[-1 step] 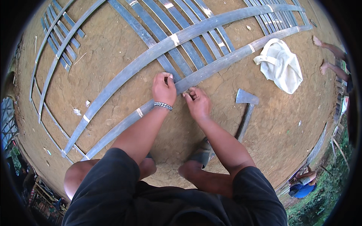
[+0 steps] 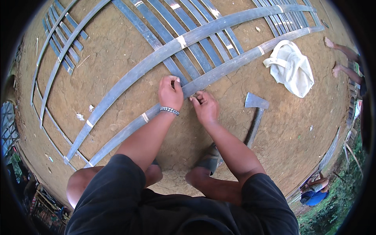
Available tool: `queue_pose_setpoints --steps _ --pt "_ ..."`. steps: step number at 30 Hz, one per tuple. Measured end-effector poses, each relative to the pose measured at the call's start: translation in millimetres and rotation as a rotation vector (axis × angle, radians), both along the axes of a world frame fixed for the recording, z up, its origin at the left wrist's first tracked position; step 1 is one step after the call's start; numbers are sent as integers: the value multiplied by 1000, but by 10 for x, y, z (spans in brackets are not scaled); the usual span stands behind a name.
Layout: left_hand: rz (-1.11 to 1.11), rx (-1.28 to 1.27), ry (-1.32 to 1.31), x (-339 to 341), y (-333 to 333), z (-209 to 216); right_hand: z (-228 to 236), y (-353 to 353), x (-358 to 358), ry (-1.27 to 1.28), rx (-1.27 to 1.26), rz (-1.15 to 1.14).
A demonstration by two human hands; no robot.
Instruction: The person assembles a bamboo structure on the ground by inserting wooden pins into pre-drilled holes in bamboo slats and hammering them flush using the head of an axe.
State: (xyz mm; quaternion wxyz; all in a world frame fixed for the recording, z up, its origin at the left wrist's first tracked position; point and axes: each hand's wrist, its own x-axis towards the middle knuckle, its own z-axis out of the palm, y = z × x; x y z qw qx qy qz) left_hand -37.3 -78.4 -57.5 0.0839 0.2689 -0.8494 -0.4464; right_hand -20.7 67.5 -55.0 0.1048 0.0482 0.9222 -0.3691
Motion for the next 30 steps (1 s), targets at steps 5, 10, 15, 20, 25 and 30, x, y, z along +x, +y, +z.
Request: queue_pose_setpoints --steps 5,10,15,20,25,30 --pt "-9 2 85 17 -20 -33 33 0 -20 53 13 57" --pt "-63 -58 149 21 -40 -47 5 12 1 48 -5 30" --pt "-107 -65 188 12 -55 -19 -12 19 8 -8 -39 -11" --pt "0 -17 154 -8 -21 -28 7 45 12 -22 -93 -18" --pt "-157 -189 196 -73 -95 -11 -96 251 48 -98 -275 -42" --pt "-206 -218 241 -30 -80 -64 7 464 -29 -206 -374 43"
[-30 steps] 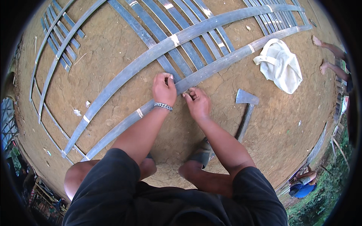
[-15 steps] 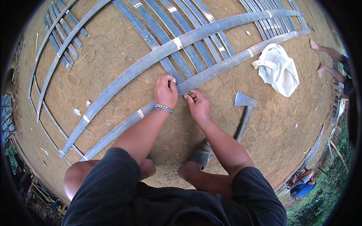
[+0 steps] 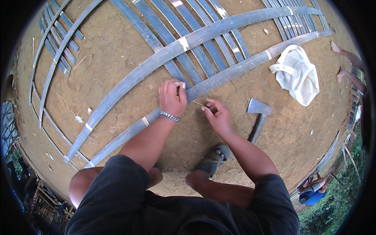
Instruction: The person assembles a bamboo structure on the ground by inserting wooden pins into pre-drilled holes in bamboo slats and hammering them flush using the head of an axe.
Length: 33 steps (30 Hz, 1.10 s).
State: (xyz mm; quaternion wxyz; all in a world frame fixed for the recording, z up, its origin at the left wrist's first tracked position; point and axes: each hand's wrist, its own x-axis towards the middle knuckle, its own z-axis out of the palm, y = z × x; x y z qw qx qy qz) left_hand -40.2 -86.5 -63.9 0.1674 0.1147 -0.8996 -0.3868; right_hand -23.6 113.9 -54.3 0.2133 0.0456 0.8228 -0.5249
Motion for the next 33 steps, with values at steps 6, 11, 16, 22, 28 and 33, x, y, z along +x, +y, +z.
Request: queue_pose_setpoints --steps 6,11,16,22,28,33 --pt "-216 -13 -12 14 -14 -35 313 365 -200 -70 110 49" --pt "-367 -13 -6 29 -65 11 624 927 -227 -16 218 -26" --pt "-421 26 36 10 -75 4 710 1509 45 -43 264 -214" --pt "-425 69 116 -13 -49 50 546 1697 282 26 325 -425" --pt "-448 90 150 14 -114 54 378 1525 643 181 647 -452" --pt "-441 74 149 53 -139 8 268 1565 994 326 906 -468"
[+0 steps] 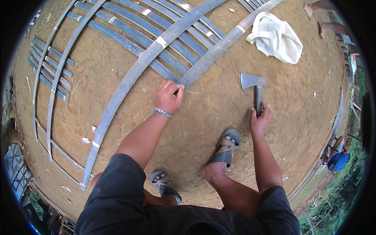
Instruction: The person assembles a bamboo structure on the ground by inserting wooden pins into pre-drilled holes in bamboo slats and hammering them flush using the head of an axe.
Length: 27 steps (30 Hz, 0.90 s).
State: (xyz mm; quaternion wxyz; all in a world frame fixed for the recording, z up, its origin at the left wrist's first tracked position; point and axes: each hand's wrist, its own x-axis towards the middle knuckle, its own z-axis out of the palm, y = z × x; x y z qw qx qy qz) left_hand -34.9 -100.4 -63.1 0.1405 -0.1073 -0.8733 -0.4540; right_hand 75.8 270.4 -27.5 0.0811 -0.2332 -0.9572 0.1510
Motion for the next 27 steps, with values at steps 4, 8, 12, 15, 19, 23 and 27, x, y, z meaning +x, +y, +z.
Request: queue_pose_setpoints --steps 4,8,12,15,19,23,27 --pt "40 -29 0 19 8 -29 -123 110 200 -147 -17 -115" --pt "7 -22 -5 17 9 1 -124 38 215 -142 14 -107" --pt "3 -31 13 8 1 -14 -159 44 234 -105 20 -97" --pt "7 -19 1 17 23 10 -160 45 233 -114 28 -97" --pt "-9 -24 14 8 10 21 -98 7 163 -203 43 -131" --pt "-5 -11 27 0 -9 2 16 -17 42 -335 40 -119" --pt "-12 -6 19 -2 7 13 56 27 -3 -367 52 -92"
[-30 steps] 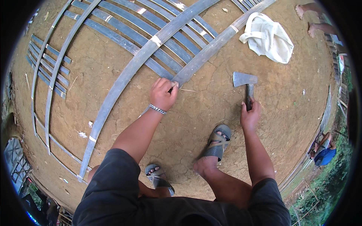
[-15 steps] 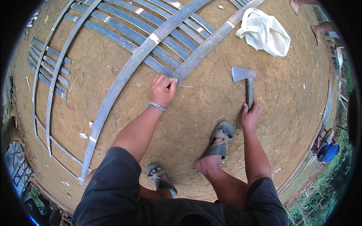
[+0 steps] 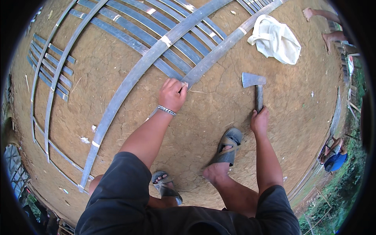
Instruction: The person assembles a bamboo structure on the ground by inserting wooden pins into pre-drilled holes in bamboo slats and hammering them flush using the head of an axe.
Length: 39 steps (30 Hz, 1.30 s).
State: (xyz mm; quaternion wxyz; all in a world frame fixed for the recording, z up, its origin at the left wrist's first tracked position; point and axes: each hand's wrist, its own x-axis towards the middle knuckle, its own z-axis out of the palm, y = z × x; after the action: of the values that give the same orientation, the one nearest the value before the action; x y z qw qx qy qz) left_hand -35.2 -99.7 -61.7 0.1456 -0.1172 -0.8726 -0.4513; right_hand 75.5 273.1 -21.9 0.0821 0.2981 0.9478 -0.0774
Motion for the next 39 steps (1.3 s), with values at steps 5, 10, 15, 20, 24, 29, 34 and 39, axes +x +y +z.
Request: queue_pose_setpoints --steps 5,10,15,20,24,29,34,39 --pt "19 -28 -14 -2 4 -17 163 -55 -36 -15 -230 21" --pt "45 8 -8 12 -17 -6 482 -815 60 155 -1247 -331" --pt "18 -11 -11 -2 -33 -6 424 -1456 295 243 -1291 -174" --pt "21 -9 7 2 -17 -6 442 -1638 286 -39 -1037 159" --pt "16 -7 -1 1 -30 7 564 -1883 107 32 -852 357" --pt "8 -32 -13 1 -43 39 597 -2013 -47 40 -785 371" --pt "23 -39 -26 8 -43 22 594 -2056 -34 191 -812 445" --pt "16 -59 -39 -2 -56 30 526 -2003 -112 43 -686 478"
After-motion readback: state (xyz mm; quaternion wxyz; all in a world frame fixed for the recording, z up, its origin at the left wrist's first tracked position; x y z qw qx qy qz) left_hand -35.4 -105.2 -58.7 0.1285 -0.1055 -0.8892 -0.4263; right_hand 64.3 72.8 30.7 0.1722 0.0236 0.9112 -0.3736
